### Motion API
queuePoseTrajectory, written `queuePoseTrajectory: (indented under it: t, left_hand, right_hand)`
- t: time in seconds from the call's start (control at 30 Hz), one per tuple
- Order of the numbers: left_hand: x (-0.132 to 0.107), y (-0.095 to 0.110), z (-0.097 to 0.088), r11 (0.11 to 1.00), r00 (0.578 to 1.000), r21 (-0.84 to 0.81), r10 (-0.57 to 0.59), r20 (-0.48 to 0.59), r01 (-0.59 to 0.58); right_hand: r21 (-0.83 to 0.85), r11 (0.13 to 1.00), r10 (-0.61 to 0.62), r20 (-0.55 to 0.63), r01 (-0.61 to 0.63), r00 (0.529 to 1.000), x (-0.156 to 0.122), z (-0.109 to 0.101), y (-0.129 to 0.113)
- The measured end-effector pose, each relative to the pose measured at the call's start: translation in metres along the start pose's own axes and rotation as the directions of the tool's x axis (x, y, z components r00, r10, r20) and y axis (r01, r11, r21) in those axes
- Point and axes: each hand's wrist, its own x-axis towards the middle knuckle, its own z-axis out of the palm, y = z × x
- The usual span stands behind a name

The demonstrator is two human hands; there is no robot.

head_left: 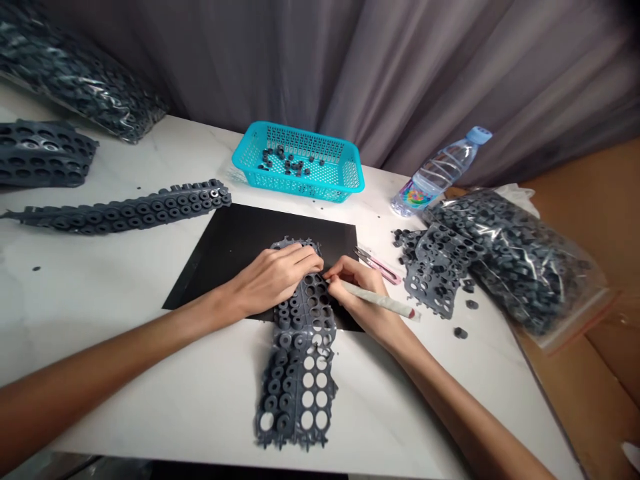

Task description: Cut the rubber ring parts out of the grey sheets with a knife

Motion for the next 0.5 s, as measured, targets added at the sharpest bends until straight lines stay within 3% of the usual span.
queuePoseTrajectory:
  t: [0.27, 0.5]
  left_hand:
    - [-0.0033, -0.0034, -0.0095, 0.979, 0.994, -0.193, -0.049, 0.094, 0.067]
    - [-0.0036, -0.0046, -0.0084, 0.966, 0.996, -0.247, -0.062, 0.071, 0.078]
  right_hand:
    - [0.284, 0.955, 0.095, -0.030, -0.082, 0.995, -0.0002, 0.0003, 0.0099]
    - [0.283, 0.951, 0.119, 0.029, -0.122, 0.992, 0.0001, 0.0000, 0.0088]
